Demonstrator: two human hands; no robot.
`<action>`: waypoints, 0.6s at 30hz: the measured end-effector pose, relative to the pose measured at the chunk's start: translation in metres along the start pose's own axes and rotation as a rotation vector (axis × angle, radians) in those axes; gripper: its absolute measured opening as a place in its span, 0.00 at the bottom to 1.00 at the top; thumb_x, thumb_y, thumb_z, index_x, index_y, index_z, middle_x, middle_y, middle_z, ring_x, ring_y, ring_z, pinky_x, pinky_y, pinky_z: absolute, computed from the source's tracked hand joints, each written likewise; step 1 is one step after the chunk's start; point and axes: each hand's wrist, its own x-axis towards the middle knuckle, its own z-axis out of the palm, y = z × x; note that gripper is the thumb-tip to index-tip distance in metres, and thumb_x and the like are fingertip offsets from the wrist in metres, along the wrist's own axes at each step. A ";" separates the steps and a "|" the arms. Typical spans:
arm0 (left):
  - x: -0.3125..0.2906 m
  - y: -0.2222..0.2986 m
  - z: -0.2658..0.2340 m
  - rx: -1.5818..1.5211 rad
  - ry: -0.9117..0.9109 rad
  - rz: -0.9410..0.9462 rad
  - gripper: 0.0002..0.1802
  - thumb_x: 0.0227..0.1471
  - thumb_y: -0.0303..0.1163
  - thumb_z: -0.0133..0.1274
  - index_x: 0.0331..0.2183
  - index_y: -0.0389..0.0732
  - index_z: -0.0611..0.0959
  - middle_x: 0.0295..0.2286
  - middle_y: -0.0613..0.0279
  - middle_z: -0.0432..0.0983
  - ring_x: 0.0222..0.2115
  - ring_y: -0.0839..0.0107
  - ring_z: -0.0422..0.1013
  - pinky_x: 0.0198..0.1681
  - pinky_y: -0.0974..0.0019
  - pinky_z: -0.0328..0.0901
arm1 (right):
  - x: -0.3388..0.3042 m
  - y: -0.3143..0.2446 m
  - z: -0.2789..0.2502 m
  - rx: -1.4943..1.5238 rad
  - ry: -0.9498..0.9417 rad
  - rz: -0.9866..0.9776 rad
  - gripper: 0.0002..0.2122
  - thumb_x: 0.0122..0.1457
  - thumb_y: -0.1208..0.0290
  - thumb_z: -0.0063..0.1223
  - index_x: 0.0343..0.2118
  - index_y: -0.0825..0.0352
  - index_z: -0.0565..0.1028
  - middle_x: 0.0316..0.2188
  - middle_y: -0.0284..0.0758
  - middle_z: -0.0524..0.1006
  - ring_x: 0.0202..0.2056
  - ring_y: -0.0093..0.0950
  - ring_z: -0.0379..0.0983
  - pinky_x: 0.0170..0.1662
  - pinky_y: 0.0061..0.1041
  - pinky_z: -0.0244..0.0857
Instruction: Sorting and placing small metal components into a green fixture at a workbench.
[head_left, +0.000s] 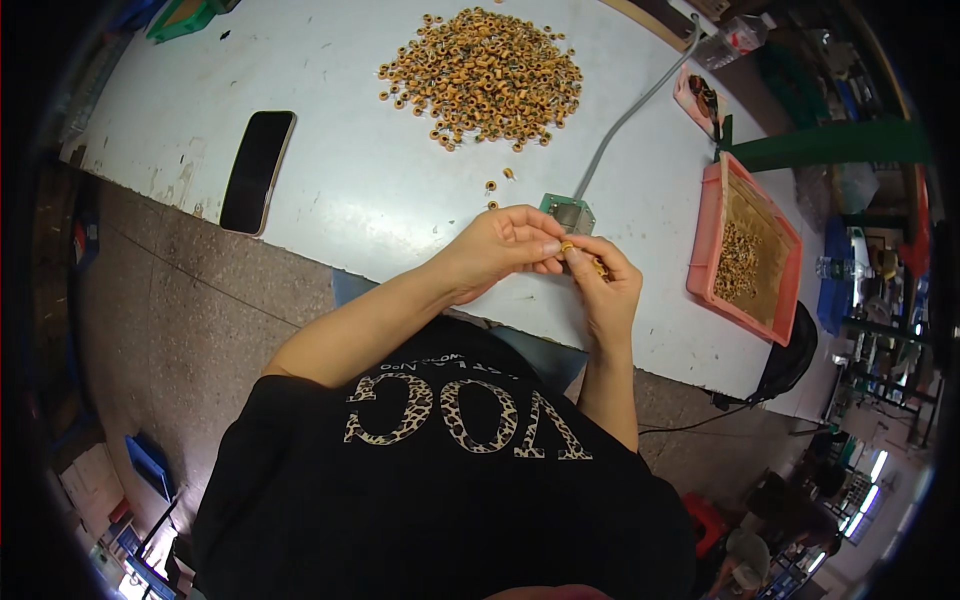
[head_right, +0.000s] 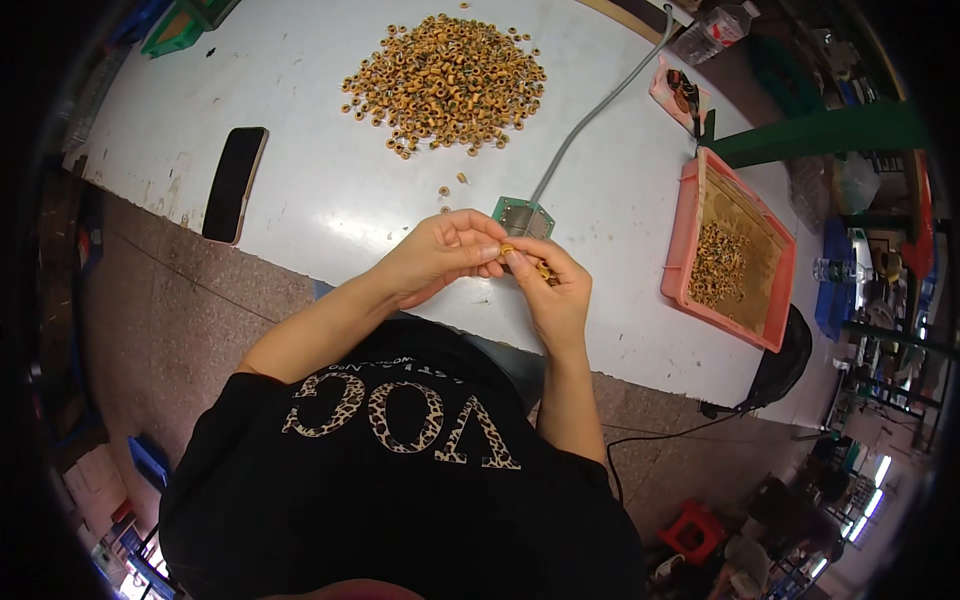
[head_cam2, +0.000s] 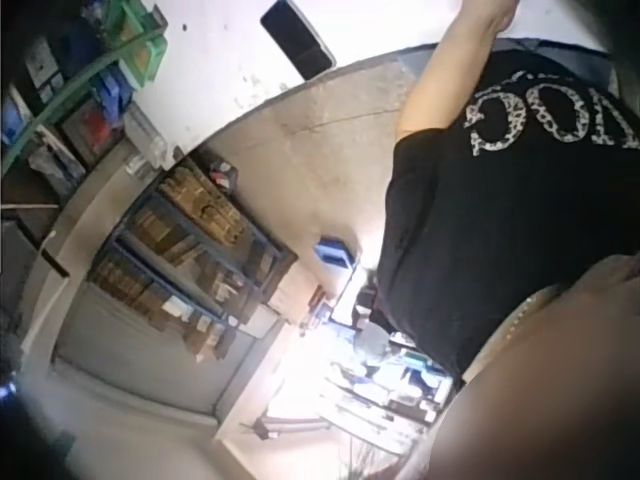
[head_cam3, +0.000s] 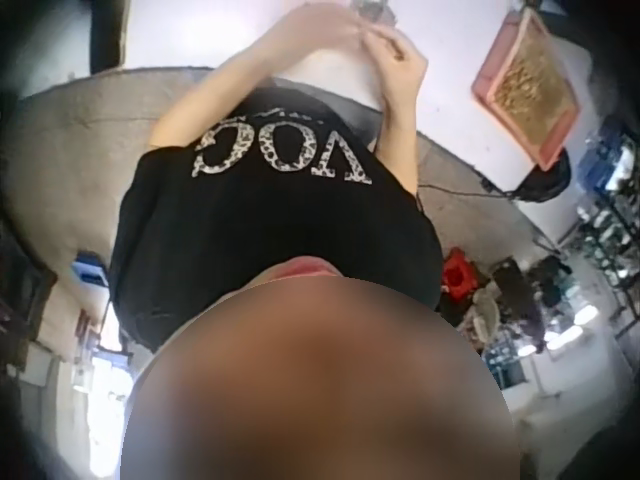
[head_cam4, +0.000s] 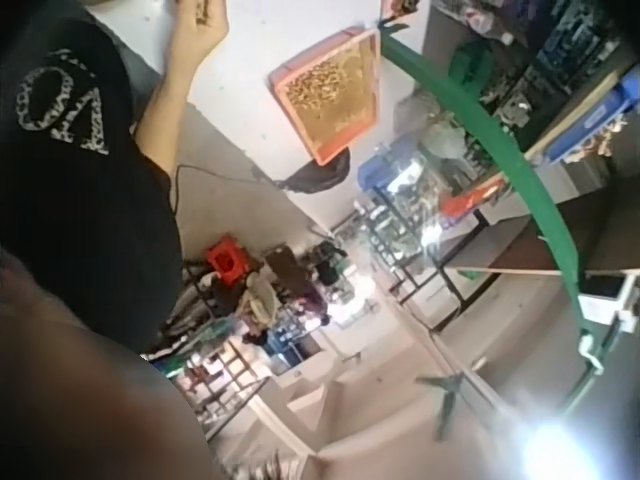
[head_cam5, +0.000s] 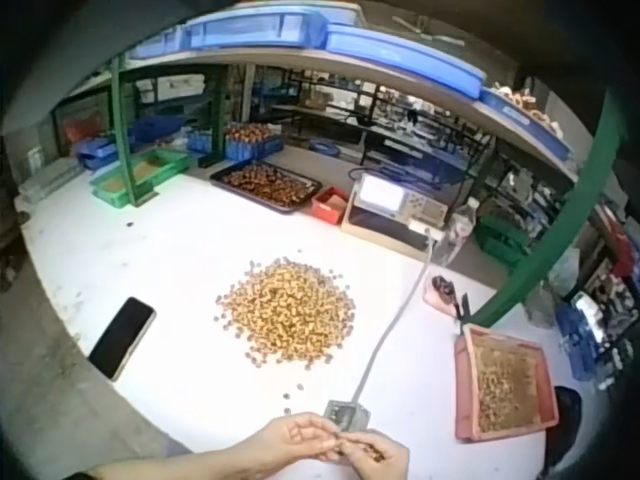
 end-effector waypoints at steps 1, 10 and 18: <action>0.000 0.003 0.000 0.175 0.043 0.063 0.09 0.52 0.24 0.58 0.38 0.37 0.80 0.29 0.61 0.77 0.28 0.75 0.73 0.35 0.75 0.68 | 0.002 0.002 -0.003 -0.029 0.036 -0.025 0.08 0.55 0.82 0.56 0.38 0.72 0.80 0.21 0.29 0.72 0.23 0.16 0.62 0.27 0.12 0.57; 0.013 0.009 -0.047 1.603 0.445 0.716 0.08 0.47 0.30 0.60 0.32 0.39 0.80 0.28 0.63 0.70 0.31 0.67 0.67 0.37 0.67 0.64 | 0.016 0.015 -0.014 -0.377 0.160 -0.265 0.06 0.53 0.82 0.59 0.35 0.72 0.81 0.21 0.28 0.71 0.22 0.17 0.61 0.26 0.14 0.55; 0.009 0.006 -0.041 1.539 0.448 0.693 0.07 0.47 0.29 0.59 0.31 0.40 0.79 0.29 0.64 0.70 0.32 0.66 0.67 0.39 0.66 0.63 | 0.017 0.018 -0.011 -0.545 0.145 -0.368 0.06 0.53 0.81 0.60 0.35 0.71 0.81 0.21 0.28 0.71 0.21 0.17 0.59 0.25 0.13 0.52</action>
